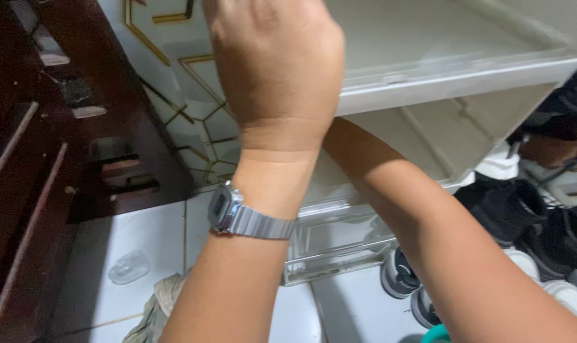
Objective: The person cleans a plastic storage unit by wiping its surfaces with a cloth, then rinses the cloth in a bucket of water and wrings it out.
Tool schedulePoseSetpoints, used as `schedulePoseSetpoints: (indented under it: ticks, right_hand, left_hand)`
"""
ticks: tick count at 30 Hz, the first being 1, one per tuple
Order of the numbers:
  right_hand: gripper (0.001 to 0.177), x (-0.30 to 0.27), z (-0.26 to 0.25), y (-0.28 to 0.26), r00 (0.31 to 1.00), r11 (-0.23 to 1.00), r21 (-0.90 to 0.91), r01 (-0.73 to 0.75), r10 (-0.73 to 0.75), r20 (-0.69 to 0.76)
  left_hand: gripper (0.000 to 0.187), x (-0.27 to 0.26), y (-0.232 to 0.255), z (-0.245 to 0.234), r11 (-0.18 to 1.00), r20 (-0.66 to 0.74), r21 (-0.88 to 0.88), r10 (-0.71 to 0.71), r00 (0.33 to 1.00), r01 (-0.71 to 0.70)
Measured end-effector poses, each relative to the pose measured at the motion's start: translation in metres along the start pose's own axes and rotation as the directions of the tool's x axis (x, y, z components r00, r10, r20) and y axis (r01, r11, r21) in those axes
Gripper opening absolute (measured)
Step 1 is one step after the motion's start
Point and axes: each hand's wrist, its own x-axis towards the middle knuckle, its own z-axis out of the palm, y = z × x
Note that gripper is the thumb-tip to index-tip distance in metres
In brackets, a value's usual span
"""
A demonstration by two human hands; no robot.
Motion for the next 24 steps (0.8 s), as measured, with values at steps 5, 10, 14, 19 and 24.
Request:
schedulePoseSetpoints:
  ticks: [5,10,14,19,24]
  right_hand:
    - [0.046,-0.045,-0.006,-0.063,0.99,0.99,0.045,0.133,-0.131,-0.05]
    - [0.042,-0.058,-0.028,-0.066,0.969,0.979,0.053,0.196,-0.185,-0.163]
    - [0.04,-0.067,-0.042,-0.014,0.966,0.987,-0.015,0.157,-0.157,-0.207]
    - [0.037,-0.098,-0.05,0.028,0.996,0.988,-0.156,0.024,-0.037,-0.079]
    - [0.035,-0.135,-0.1,0.024,0.977,0.932,-0.344,-0.112,0.166,0.132]
  left_hand:
    - [0.037,-0.002,0.003,-0.005,0.995,0.111,0.01,-0.099,0.989,0.098]
    - [0.071,-0.008,0.001,-0.01,0.979,0.158,-0.079,-0.172,0.972,0.186]
    - [0.077,-0.007,-0.001,-0.007,0.964,0.199,-0.118,-0.213,0.957,0.239]
    - [0.082,-0.008,-0.007,-0.006,0.972,0.194,-0.065,-0.208,0.959,0.225]
    - [0.079,0.001,-0.001,-0.016,0.981,0.183,-0.104,-0.141,0.973,0.162]
